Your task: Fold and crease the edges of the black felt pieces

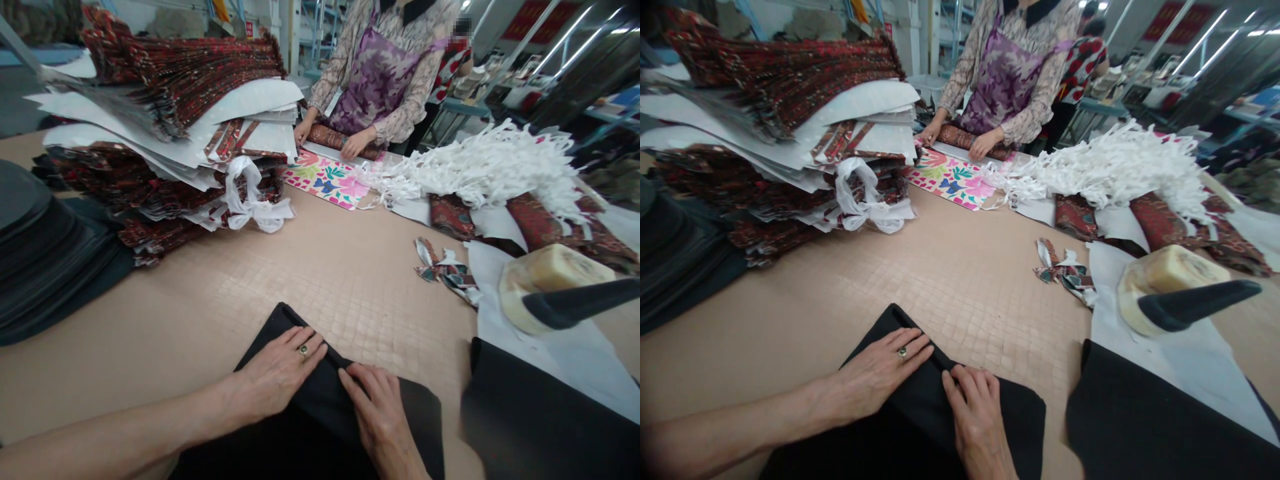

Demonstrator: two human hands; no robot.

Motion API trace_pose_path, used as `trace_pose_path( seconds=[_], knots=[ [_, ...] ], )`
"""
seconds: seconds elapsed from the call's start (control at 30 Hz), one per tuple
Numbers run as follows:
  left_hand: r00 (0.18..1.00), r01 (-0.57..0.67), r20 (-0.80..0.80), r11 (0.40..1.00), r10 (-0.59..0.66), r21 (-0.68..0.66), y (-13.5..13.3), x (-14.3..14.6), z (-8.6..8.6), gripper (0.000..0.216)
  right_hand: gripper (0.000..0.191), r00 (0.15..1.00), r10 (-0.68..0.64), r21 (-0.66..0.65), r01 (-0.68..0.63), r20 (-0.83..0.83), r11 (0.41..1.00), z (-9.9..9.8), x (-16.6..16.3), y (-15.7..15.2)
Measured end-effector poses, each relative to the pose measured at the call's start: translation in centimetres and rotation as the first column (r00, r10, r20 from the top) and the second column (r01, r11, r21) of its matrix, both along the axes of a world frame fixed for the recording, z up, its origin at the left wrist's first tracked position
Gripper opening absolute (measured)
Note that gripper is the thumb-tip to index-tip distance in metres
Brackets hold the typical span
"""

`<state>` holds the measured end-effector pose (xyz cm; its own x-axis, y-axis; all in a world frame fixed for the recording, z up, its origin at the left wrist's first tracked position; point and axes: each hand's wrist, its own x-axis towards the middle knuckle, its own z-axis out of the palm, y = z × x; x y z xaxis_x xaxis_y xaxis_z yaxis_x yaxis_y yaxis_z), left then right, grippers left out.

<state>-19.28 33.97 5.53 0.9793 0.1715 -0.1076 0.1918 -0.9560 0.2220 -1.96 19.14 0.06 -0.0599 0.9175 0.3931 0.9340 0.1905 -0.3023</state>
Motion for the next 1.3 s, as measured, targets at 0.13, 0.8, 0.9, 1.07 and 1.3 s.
trace_pose_path(
  seconds=[0.13,0.8,0.9,1.07,1.3],
  knots=[
    [0.979,-0.189,-0.053,0.973,0.198,0.134,3.0,-2.5,-0.1,0.055,0.034,1.000,-0.009,0.015,0.009,-0.028,1.000,0.3,-0.1,0.2],
    [0.996,-0.085,0.028,0.987,0.089,-0.133,-3.8,3.5,-0.3,0.050,0.025,0.986,0.126,-0.009,-0.128,-0.111,0.992,1.8,5.0,-0.8],
    [0.997,-0.074,-0.003,0.993,0.074,-0.092,-4.1,3.6,-0.4,0.051,0.027,0.985,0.171,0.002,-0.171,-0.034,0.985,1.7,5.5,-0.8],
    [0.995,-0.078,-0.070,0.994,0.073,-0.081,-4.2,4.2,0.0,0.047,0.025,0.984,0.173,0.016,-0.172,-0.052,0.985,2.5,8.2,-2.4],
    [0.949,-0.073,-0.312,0.990,0.032,-0.120,-5.6,5.5,0.3,0.075,0.024,0.996,0.085,0.009,-0.085,-0.038,0.996,3.2,11.6,-5.6]
  ],
)
